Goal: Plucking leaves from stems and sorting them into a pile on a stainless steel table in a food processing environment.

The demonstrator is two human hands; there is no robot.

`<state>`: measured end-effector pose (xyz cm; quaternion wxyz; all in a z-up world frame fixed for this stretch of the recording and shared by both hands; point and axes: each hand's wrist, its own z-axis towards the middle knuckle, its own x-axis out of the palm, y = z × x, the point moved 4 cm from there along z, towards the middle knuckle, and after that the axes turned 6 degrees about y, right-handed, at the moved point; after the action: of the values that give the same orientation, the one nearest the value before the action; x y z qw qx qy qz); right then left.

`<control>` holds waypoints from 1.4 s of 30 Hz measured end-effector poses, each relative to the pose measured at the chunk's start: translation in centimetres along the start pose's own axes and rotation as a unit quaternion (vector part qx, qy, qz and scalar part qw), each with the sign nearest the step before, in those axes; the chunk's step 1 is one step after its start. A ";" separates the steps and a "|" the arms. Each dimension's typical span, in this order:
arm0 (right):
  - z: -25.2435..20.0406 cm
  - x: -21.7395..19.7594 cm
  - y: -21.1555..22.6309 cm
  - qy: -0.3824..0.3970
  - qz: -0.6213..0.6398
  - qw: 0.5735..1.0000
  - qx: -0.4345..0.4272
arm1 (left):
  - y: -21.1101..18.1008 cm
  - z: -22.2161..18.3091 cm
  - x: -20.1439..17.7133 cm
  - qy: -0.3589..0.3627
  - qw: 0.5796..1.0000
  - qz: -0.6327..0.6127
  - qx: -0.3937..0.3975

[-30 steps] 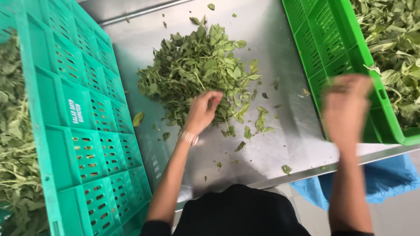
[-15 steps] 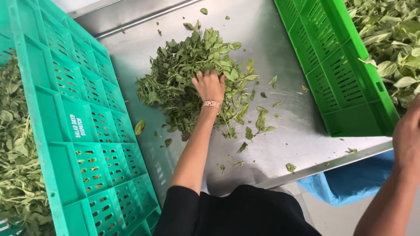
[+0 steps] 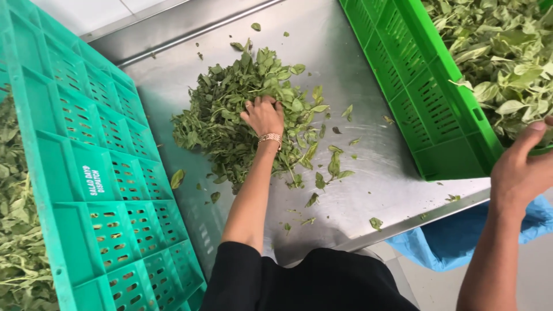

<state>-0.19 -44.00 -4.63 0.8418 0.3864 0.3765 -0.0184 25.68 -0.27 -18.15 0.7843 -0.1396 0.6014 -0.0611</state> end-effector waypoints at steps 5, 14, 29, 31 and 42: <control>-0.4 0.0 1.2 -0.054 0.004 0.976 -0.209 | -0.8 -0.7 -2.3 0.009 0.987 -0.156 0.036; -1.3 -0.4 2.2 0.038 0.045 0.996 -0.066 | -3.4 -8.8 -11.1 0.053 0.861 -0.486 0.143; -11.6 -6.5 26.6 0.232 0.223 0.907 -0.272 | -7.4 -18.8 -31.9 -0.087 0.910 -0.272 0.301; -12.3 -6.2 25.7 0.248 0.275 0.894 -0.251 | -7.3 -19.0 -32.6 -0.083 0.907 -0.281 0.303; -14.7 -2.5 20.5 0.410 0.647 0.637 0.082 | -5.8 -19.0 -29.8 0.180 0.752 -0.617 0.150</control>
<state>-4.45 -20.49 3.92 0.3620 0.5669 0.3338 0.6604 -0.18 -0.75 6.64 0.4649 -0.3469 0.4976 -0.6449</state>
